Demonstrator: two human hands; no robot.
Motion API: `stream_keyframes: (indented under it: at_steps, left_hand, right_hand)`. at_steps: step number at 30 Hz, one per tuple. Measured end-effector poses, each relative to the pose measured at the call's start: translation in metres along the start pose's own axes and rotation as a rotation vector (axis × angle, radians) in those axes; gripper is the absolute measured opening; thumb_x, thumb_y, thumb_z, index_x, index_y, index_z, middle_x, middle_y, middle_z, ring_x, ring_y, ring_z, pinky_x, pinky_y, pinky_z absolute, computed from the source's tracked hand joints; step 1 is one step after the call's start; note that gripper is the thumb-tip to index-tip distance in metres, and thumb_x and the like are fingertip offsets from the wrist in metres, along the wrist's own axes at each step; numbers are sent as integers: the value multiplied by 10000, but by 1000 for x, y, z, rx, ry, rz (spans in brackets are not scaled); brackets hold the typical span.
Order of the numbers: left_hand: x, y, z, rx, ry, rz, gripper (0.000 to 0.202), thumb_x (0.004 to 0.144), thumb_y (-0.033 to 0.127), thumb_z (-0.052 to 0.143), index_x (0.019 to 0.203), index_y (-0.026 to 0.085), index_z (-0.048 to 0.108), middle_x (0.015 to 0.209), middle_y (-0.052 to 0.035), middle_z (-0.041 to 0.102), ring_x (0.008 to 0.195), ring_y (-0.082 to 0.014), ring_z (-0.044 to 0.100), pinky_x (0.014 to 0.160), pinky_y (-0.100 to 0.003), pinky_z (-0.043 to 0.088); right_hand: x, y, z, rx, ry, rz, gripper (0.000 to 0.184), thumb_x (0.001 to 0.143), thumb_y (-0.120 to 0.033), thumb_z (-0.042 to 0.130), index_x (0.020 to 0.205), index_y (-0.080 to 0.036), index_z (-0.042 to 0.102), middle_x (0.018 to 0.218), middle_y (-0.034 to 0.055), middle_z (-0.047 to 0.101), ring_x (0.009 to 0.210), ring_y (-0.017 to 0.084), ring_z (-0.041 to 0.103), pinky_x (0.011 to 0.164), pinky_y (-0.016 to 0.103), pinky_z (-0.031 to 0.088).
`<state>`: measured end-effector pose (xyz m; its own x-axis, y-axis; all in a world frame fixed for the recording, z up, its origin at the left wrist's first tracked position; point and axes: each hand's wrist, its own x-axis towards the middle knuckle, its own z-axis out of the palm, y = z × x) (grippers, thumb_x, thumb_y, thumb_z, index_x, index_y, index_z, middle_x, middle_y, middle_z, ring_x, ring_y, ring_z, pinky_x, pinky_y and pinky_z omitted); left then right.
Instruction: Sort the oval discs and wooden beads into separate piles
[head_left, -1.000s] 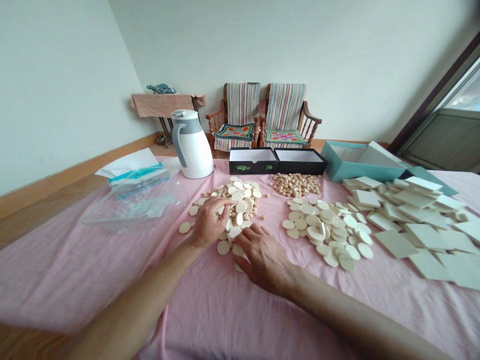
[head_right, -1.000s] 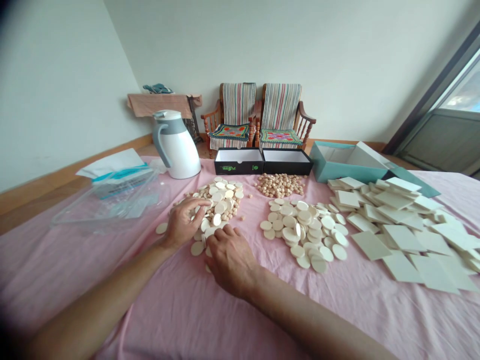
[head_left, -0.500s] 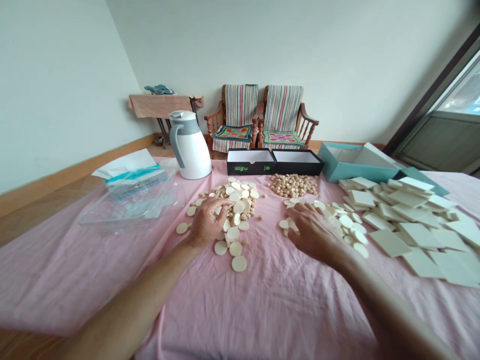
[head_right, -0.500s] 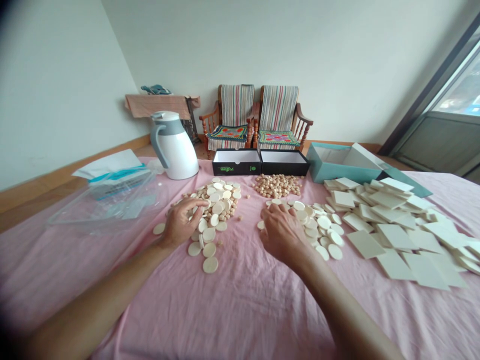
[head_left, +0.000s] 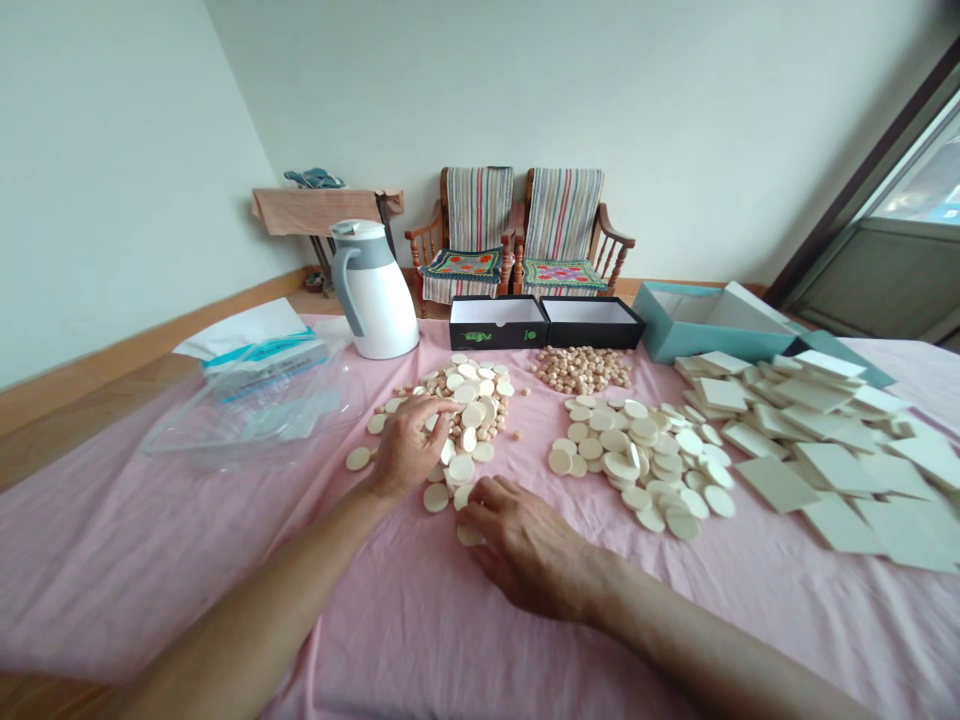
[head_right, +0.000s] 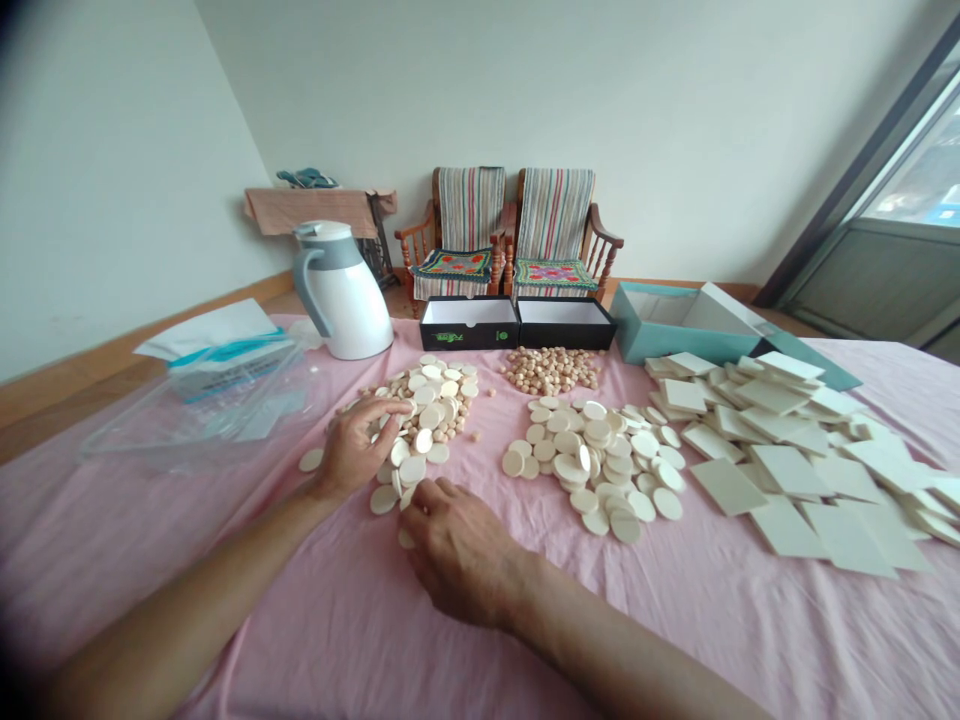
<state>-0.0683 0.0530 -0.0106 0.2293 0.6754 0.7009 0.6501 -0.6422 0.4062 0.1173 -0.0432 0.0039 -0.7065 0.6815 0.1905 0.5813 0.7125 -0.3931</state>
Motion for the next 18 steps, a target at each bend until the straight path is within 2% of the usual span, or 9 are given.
stream_keyframes:
  at_steps: [6,9,12,14,18]
  left_hand:
    - [1,0,-1,1,3,1,191,849,152,493,900,174,675,930,-36,711,922,-173,640,887,-298,480]
    - [1,-2,0,3,-2,1,195,846,158,493,899,177,680,932,-35,713,918,-176,643,883,-303,485]
    - [1,-3,0,6,2,-2,192,841,163,497,890,177,682,929,-34,715,911,-176,646,886,-307,486]
    - [1,-3,1,3,-2,-4,191,836,163,499,886,176,683,929,-35,715,911,-178,647,887,-310,487]
    - [1,-3,1,-2,-14,-5,202,831,160,491,899,175,681,932,-40,712,919,-181,645,885,-317,488]
  right_hand:
    - [-2,3,-1,15,16,12,85,781,-161,520,863,-164,542,933,74,541,854,178,497,753,287,421]
    - [-3,9,-10,-35,76,65,129,744,-137,521,868,-168,537,899,67,545,836,181,496,732,287,417]
    - [-9,26,-35,-156,216,246,152,744,-103,485,869,-169,543,878,70,541,828,183,496,700,281,403]
    - [-16,42,-57,-294,299,436,150,756,-116,481,877,-165,556,876,80,541,810,188,498,684,289,390]
    - [-35,75,-91,-585,299,778,157,757,-185,518,893,-148,587,933,135,561,871,258,514,705,351,380]
